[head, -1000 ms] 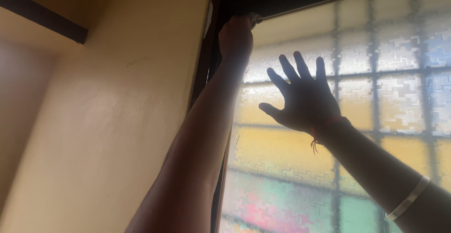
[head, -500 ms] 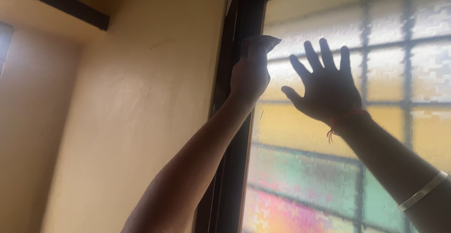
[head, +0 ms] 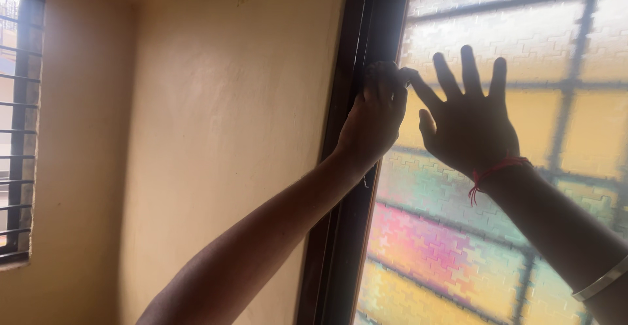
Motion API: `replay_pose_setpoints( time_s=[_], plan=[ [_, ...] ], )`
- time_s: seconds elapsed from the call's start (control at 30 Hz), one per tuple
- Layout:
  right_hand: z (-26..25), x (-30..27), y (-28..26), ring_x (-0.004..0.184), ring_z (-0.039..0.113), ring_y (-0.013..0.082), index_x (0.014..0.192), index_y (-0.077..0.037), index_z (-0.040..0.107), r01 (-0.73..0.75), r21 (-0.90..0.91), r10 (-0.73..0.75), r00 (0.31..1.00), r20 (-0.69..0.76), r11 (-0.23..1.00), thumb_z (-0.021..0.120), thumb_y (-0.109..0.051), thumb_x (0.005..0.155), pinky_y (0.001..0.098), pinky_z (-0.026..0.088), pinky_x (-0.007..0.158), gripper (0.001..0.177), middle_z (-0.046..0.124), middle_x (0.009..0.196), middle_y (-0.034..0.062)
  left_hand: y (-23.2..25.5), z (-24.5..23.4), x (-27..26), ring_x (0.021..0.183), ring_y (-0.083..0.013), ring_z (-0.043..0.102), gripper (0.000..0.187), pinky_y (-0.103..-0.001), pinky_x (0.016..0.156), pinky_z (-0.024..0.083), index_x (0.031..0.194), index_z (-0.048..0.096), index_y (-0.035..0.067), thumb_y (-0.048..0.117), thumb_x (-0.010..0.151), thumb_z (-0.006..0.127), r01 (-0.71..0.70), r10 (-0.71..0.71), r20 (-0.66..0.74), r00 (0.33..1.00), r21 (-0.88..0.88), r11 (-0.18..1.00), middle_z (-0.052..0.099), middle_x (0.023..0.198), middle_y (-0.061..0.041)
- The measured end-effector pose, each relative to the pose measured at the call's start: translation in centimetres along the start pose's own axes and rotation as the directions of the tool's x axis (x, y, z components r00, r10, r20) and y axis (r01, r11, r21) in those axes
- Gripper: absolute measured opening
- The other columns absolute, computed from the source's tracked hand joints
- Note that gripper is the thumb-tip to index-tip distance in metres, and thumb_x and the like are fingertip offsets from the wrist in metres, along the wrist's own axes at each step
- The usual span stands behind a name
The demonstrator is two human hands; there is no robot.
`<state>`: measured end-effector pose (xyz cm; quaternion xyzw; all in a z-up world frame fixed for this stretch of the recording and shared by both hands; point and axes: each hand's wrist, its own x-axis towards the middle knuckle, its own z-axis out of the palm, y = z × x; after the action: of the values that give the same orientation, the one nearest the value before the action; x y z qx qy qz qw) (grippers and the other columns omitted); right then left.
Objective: The person cleans a window and its metal security bars using a cloth. They wipe the glass pane and then scrub the horizontal and vertical bars of the grille, focusing on the lower sections and corners.
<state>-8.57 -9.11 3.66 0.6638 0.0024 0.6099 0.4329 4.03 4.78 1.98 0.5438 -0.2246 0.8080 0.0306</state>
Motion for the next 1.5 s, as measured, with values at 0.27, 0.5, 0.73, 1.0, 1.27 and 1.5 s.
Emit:
replay_pose_setpoints(
  time_s=[0.27,0.5,0.73,1.0,1.27,1.5],
  plan=[
    [-0.4,-2.0,-2.9,0.157,0.031,0.0362,0.163,-0.023,0.045,0.005,0.066,-0.009,0.999,0.054,0.998,0.055,-0.04,0.099,0.0638,0.021,0.123,0.068,0.045,0.165,0.0105,0.6,-2.3,-2.6,0.126,-0.0429,0.063,0.062,-0.036,0.095,0.061,0.137,0.041,-0.015,0.011,0.087,0.068,-0.036,0.035,0.086,0.996,0.012,0.999,0.054,0.136,-0.037],
    [-1.5,-5.0,-4.9,0.158,0.03,0.0377,0.162,-0.02,0.047,0.016,0.134,-0.031,0.994,0.106,0.991,0.056,-0.046,0.101,0.063,0.022,0.124,0.068,0.045,0.166,0.0128,1.7,-3.7,-6.0,0.124,-0.0419,0.066,0.058,-0.035,0.093,0.062,0.139,0.042,-0.015,0.01,0.094,0.07,-0.051,0.051,0.098,0.994,-0.002,0.999,0.055,0.137,-0.037],
    [-3.2,-8.3,-7.6,0.156,0.029,0.0384,0.158,-0.021,0.05,0.016,0.248,-0.059,0.985,0.165,0.969,0.06,-0.044,0.098,0.0642,0.022,0.123,0.065,0.043,0.165,0.0138,2.9,-6.1,-10.7,0.116,-0.0369,0.071,0.051,-0.031,0.088,0.063,0.135,0.054,-0.012,0.012,0.094,0.073,-0.11,0.106,0.123,0.987,0.024,0.994,0.061,0.13,-0.034],
    [-4.6,-11.7,-10.0,0.153,0.03,0.0377,0.14,-0.022,0.06,0.077,0.361,-0.167,0.96,0.224,0.929,0.063,-0.044,0.09,0.0655,0.02,0.12,0.054,0.044,0.161,0.0133,5.6,-9.8,-18.3,0.107,-0.0372,0.075,0.033,-0.032,0.082,0.064,0.119,0.062,-0.011,0.004,0.093,0.073,-0.038,0.102,0.296,0.95,-0.214,0.976,0.066,0.122,-0.032],
    [-5.3,-13.5,-11.4,0.153,0.034,0.0276,0.118,-0.02,0.071,0.071,0.425,-0.222,0.922,0.317,0.903,0.066,-0.041,0.091,0.0632,0.021,0.125,0.034,0.049,0.156,0.0054,8.0,-15.8,-26.8,0.105,-0.0362,0.075,0.024,-0.031,0.082,0.064,0.111,0.069,-0.011,-0.003,0.088,0.071,0.047,0.118,0.422,0.899,-0.361,0.931,0.065,0.121,-0.036],
    [-5.0,-15.2,-16.9,0.148,0.029,0.0327,0.123,-0.019,0.07,0.076,0.579,-0.272,0.927,0.26,0.812,0.063,-0.049,0.086,0.0671,0.019,0.116,0.048,0.04,0.158,0.0138,9.8,-19.4,-33.4,0.114,-0.0428,0.069,0.02,-0.036,0.085,0.062,0.104,0.071,-0.01,-0.009,0.084,0.07,0.348,0.152,0.684,0.713,-0.534,0.77,0.063,0.124,-0.036]
  ],
)
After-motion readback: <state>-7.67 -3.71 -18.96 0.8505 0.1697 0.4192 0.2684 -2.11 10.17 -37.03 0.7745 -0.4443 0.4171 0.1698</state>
